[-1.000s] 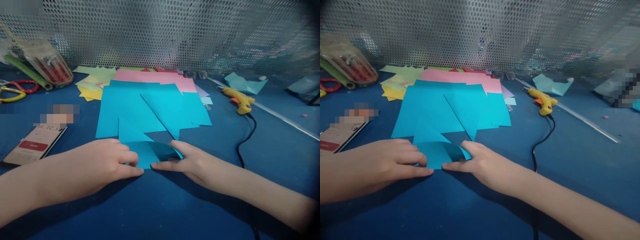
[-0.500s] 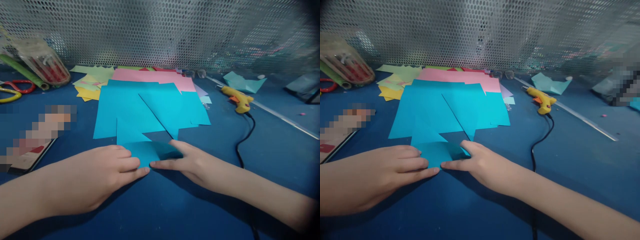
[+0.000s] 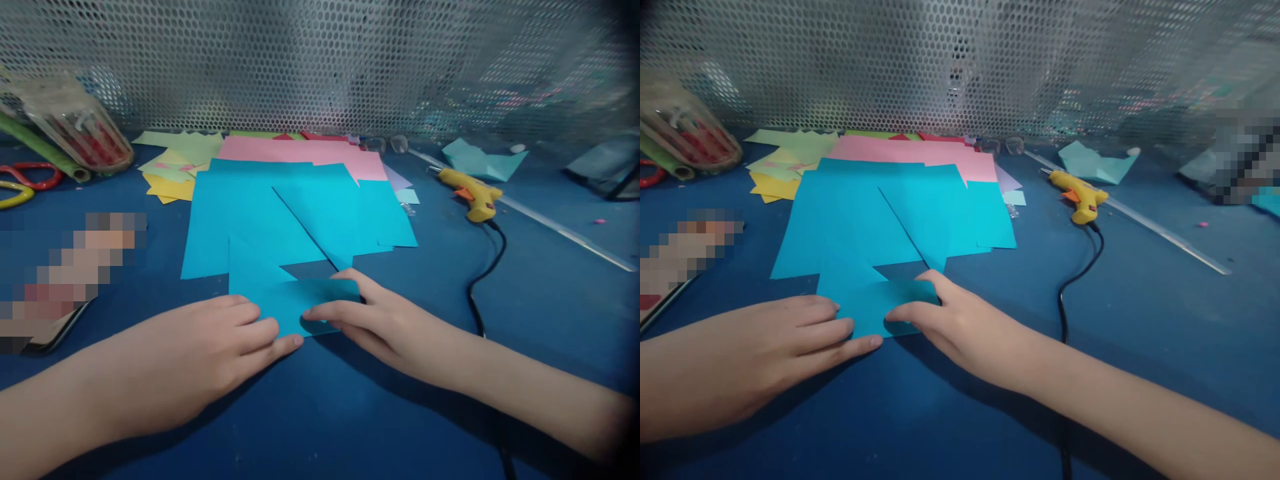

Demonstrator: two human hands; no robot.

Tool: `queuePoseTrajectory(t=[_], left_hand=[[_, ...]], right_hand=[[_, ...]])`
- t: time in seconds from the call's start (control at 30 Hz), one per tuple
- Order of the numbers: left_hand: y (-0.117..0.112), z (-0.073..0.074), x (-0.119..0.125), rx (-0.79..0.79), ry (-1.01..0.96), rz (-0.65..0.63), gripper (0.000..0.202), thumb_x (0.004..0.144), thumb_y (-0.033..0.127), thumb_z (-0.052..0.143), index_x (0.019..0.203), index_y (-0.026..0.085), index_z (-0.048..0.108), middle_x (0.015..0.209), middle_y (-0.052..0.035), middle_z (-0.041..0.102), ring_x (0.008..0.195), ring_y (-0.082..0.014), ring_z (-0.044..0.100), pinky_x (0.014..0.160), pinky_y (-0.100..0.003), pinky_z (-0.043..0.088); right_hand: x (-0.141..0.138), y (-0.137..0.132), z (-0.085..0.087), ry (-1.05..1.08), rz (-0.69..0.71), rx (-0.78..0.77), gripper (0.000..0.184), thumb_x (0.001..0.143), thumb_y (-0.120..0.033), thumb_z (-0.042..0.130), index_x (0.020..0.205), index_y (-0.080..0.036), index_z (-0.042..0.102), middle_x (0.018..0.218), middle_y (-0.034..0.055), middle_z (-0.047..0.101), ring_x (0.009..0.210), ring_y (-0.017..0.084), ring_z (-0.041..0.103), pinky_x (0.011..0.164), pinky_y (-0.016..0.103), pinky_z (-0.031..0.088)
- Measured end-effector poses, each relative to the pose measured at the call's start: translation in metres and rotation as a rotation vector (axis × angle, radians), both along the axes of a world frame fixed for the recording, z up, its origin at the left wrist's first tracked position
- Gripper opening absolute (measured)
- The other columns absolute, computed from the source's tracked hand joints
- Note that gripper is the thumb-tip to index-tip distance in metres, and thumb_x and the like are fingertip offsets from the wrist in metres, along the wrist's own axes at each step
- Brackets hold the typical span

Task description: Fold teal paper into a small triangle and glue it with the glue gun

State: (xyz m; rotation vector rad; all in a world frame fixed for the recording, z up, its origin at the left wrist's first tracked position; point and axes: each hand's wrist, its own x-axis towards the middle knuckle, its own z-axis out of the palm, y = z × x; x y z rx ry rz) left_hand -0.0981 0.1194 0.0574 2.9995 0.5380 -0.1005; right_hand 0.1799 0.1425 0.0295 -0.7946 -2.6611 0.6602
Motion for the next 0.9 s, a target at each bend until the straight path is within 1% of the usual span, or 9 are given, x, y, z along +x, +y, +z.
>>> queuePoseTrajectory(t=[0.07,0.1,0.17,0.23,0.27,0.33,0.5,0.7,0.9], left_hand=[[0.000,-0.001,0.002,0.018,-0.004,0.000,0.072,0.073,-0.005,0.048,0.143,0.014,0.045,0.103,-0.0028,0.070,0.079,-0.0238,0.061,0.082,-0.040,0.046],[0.000,-0.001,0.003,0.018,-0.006,0.004,0.072,0.073,-0.004,0.048,0.143,0.014,0.045,0.102,-0.0026,0.070,0.079,-0.0238,0.061,0.081,-0.040,0.046],[0.000,-0.001,0.004,0.012,-0.016,0.015,0.071,0.073,-0.005,0.047,0.141,0.014,0.047,0.103,-0.0025,0.070,0.080,-0.0240,0.061,0.082,-0.041,0.045],[0.000,-0.001,0.004,0.014,-0.037,0.031,0.070,0.072,-0.005,0.045,0.139,0.015,0.049,0.106,-0.0026,0.070,0.083,-0.0244,0.062,0.083,-0.041,0.044],[0.000,-0.001,0.004,0.018,-0.048,0.040,0.069,0.073,-0.005,0.044,0.138,0.016,0.049,0.108,-0.0027,0.070,0.085,-0.0244,0.063,0.083,-0.040,0.044],[-0.001,-0.002,0.003,0.022,-0.072,0.052,0.066,0.075,-0.004,0.043,0.137,0.018,0.051,0.111,-0.0024,0.070,0.088,-0.0237,0.063,0.082,-0.038,0.043],[-0.003,-0.004,0.001,-0.012,-0.083,0.064,0.057,0.082,0.001,0.042,0.135,0.019,0.051,0.111,-0.0010,0.070,0.087,-0.0232,0.063,0.081,-0.037,0.042],[-0.002,-0.009,0.004,-0.025,-0.049,0.102,0.062,0.074,-0.001,0.045,0.132,0.022,0.051,0.107,0.0012,0.073,0.085,-0.0231,0.066,0.085,-0.041,0.043],[0.000,-0.002,0.003,-0.015,-0.075,0.085,0.067,0.069,-0.004,0.039,0.129,0.022,0.053,0.105,0.0017,0.075,0.087,-0.0215,0.068,0.085,-0.040,0.044]], right_hand=[[0.000,-0.001,-0.001,0.017,-0.036,-0.024,0.031,0.102,-0.017,0.036,0.118,-0.021,0.063,0.130,0.0174,0.048,0.068,0.012,0.060,0.062,0.031,0.055],[0.000,-0.002,-0.002,0.029,-0.051,-0.022,0.030,0.102,-0.017,0.037,0.117,-0.022,0.062,0.138,0.0178,0.041,0.071,0.012,0.060,0.063,0.031,0.055],[0.001,-0.003,-0.006,0.058,-0.058,0.020,0.028,0.101,-0.015,0.040,0.115,-0.025,0.062,0.151,0.0156,0.028,0.096,0.020,0.062,0.068,0.034,0.056],[0.002,-0.003,-0.009,0.088,-0.040,0.119,0.030,0.099,-0.012,0.043,0.112,-0.028,0.065,0.157,0.0101,0.020,0.127,0.030,0.046,0.081,0.041,0.055],[0.002,-0.003,-0.011,0.102,-0.030,0.178,0.031,0.098,-0.010,0.044,0.109,-0.030,0.066,0.158,0.0077,0.020,0.135,0.032,0.036,0.088,0.046,0.053],[0.002,-0.003,-0.012,0.118,-0.010,0.296,0.031,0.097,-0.010,0.048,0.107,-0.031,0.068,0.156,0.0069,0.026,0.140,0.031,0.027,0.099,0.051,0.047],[-0.002,-0.003,-0.009,0.103,0.048,0.476,0.028,0.097,-0.011,0.054,0.109,-0.030,0.070,0.147,0.0098,0.044,0.137,0.026,0.032,0.104,0.048,0.045],[-0.001,-0.002,-0.005,0.028,0.085,0.420,0.027,0.099,-0.014,0.049,0.112,-0.026,0.070,0.145,0.0105,0.049,0.139,0.031,0.030,0.106,0.057,0.041],[0.003,0.001,0.000,0.019,0.108,0.370,0.031,0.101,-0.015,0.045,0.111,-0.026,0.072,0.143,0.0116,0.052,0.142,0.031,0.026,0.108,0.058,0.038]])
